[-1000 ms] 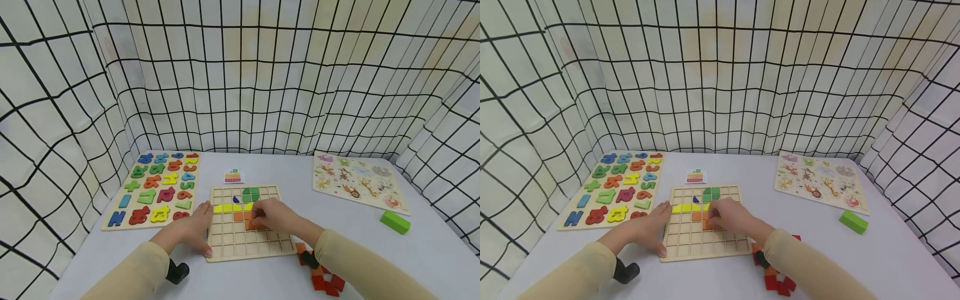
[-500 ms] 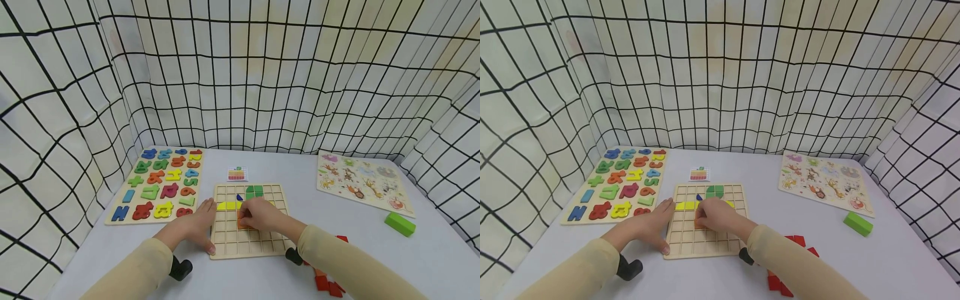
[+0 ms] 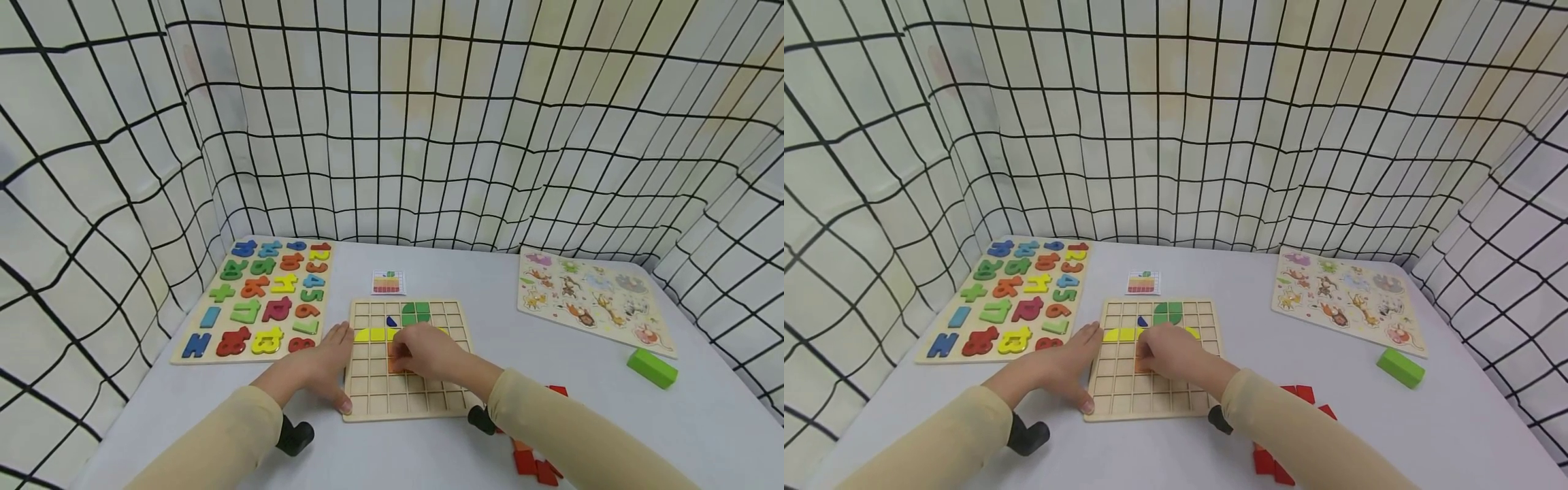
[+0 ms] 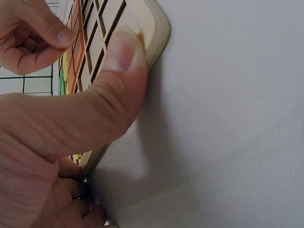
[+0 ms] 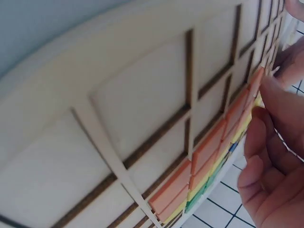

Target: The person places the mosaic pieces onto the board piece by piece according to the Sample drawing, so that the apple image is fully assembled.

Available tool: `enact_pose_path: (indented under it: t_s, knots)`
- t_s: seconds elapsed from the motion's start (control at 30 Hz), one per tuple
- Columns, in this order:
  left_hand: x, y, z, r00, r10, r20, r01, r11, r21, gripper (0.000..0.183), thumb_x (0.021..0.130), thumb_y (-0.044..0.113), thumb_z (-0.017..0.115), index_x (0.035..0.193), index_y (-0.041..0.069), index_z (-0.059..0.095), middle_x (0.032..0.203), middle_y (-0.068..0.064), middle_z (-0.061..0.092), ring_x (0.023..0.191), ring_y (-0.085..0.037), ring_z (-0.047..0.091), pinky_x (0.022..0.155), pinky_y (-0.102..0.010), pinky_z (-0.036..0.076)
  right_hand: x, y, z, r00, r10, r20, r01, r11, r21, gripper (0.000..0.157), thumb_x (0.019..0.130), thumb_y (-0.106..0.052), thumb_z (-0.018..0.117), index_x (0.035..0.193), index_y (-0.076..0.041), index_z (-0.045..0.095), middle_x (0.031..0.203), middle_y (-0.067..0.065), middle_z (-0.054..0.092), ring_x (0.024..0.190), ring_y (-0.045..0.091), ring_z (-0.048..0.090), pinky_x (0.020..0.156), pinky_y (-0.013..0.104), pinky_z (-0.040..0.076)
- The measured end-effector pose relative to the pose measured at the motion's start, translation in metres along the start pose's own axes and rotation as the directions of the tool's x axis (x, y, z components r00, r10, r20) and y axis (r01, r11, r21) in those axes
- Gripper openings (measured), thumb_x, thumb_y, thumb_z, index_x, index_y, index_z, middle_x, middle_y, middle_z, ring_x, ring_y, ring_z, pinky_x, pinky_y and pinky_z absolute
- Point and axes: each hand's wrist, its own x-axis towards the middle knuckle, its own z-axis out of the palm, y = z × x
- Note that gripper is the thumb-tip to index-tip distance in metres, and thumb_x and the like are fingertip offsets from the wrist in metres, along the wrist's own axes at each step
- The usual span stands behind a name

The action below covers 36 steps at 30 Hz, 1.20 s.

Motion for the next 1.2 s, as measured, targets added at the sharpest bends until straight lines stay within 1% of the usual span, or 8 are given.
enact_pose_path:
  t_s: [0.23, 0.47, 0.63, 0.8, 0.9, 1.0, 1.1, 1.2]
  knots:
    - [0.0, 0.001, 0.0, 1.0, 0.001, 0.002, -0.001, 1.0, 0.008, 0.127, 0.07, 0.037, 0.094, 0.159, -0.009, 0.015, 0.17, -0.027, 0.007, 0.159, -0.043, 0.004, 0.129, -0.057, 0.015, -0.003, 0.0, 0.0, 0.999, 0.024, 0.025, -0.023, 0.999, -0.036, 0.022, 0.088, -0.021, 0.082, 0.076, -0.02, 0.064, 0.07, -0.01, 0.057, 0.071, 0.007, 0.052, 0.062, 0.018, 0.044]
    - [0.001, 0.001, 0.002, 1.0, 0.005, 0.005, -0.005, 1.0, 0.006, 0.127, 0.07, 0.037, 0.094, 0.159, -0.01, 0.016, 0.17, -0.028, 0.008, 0.159, -0.044, 0.005, 0.129, -0.057, 0.016, -0.012, 0.008, -0.004, 1.0, 0.017, -0.004, -0.017, 0.999, 0.043, 0.021, 0.089, -0.018, 0.081, 0.076, -0.019, 0.065, 0.071, -0.009, 0.059, 0.07, 0.008, 0.051, 0.062, 0.021, 0.044]
    - [0.0, 0.001, 0.001, 1.0, 0.005, 0.002, -0.005, 1.0, 0.002, 0.127, 0.071, 0.037, 0.093, 0.159, -0.009, 0.015, 0.17, -0.027, 0.007, 0.159, -0.043, 0.004, 0.129, -0.057, 0.017, -0.034, 0.032, -0.017, 0.998, 0.008, -0.067, -0.002, 0.997, 0.079, 0.015, 0.092, -0.01, 0.076, 0.081, -0.016, 0.068, 0.076, -0.008, 0.063, 0.071, 0.009, 0.054, 0.064, 0.024, 0.049]
    - [0.001, 0.002, -0.002, 1.0, 0.01, 0.003, -0.01, 1.0, 0.029, 0.126, 0.071, 0.037, 0.093, 0.158, -0.011, 0.016, 0.169, -0.029, 0.008, 0.159, -0.045, 0.005, 0.129, -0.057, 0.016, -0.069, 0.068, -0.028, 0.994, 0.033, -0.107, -0.025, 0.997, 0.078, 0.007, 0.092, -0.005, 0.074, 0.089, -0.011, 0.072, 0.083, -0.005, 0.068, 0.075, 0.009, 0.056, 0.069, 0.021, 0.054]
    - [0.001, 0.003, -0.003, 1.0, 0.007, 0.005, -0.007, 0.999, 0.047, 0.126, 0.071, 0.038, 0.093, 0.158, -0.011, 0.016, 0.169, -0.03, 0.008, 0.158, -0.045, 0.006, 0.129, -0.058, 0.016, -0.091, 0.086, -0.03, 0.995, 0.078, -0.065, -0.071, 0.992, 0.099, 0.007, 0.092, -0.004, 0.073, 0.093, -0.011, 0.074, 0.087, -0.005, 0.07, 0.078, 0.009, 0.058, 0.074, 0.023, 0.058]
    - [0.001, 0.003, -0.003, 1.0, 0.004, 0.007, -0.005, 0.999, 0.053, 0.127, 0.071, 0.038, 0.094, 0.158, -0.012, 0.016, 0.169, -0.03, 0.008, 0.158, -0.045, 0.006, 0.129, -0.058, 0.015, -0.109, 0.098, -0.026, 0.992, 0.122, 0.019, -0.124, 0.982, 0.14, 0.007, 0.092, -0.009, 0.075, 0.094, -0.016, 0.075, 0.088, -0.007, 0.07, 0.081, 0.01, 0.058, 0.076, 0.024, 0.058]
    - [0.001, 0.004, -0.002, 1.0, 0.003, 0.009, -0.004, 0.998, 0.057, 0.127, 0.07, 0.038, 0.094, 0.158, -0.012, 0.016, 0.169, -0.031, 0.009, 0.158, -0.046, 0.006, 0.129, -0.058, 0.015, -0.122, 0.102, -0.021, 0.987, 0.139, 0.078, -0.15, 0.975, 0.161, 0.008, 0.089, -0.017, 0.08, 0.094, -0.02, 0.074, 0.087, -0.01, 0.066, 0.082, 0.011, 0.057, 0.074, 0.024, 0.055]
    - [0.002, 0.004, -0.001, 1.0, 0.004, 0.008, -0.004, 0.999, 0.052, 0.127, 0.07, 0.038, 0.094, 0.157, -0.012, 0.017, 0.168, -0.031, 0.009, 0.158, -0.046, 0.006, 0.129, -0.058, 0.015, -0.129, 0.1, -0.018, 0.987, 0.136, 0.081, -0.148, 0.975, 0.168, 0.012, 0.087, -0.021, 0.082, 0.094, -0.021, 0.073, 0.087, -0.01, 0.062, 0.082, 0.011, 0.054, 0.071, 0.023, 0.051]
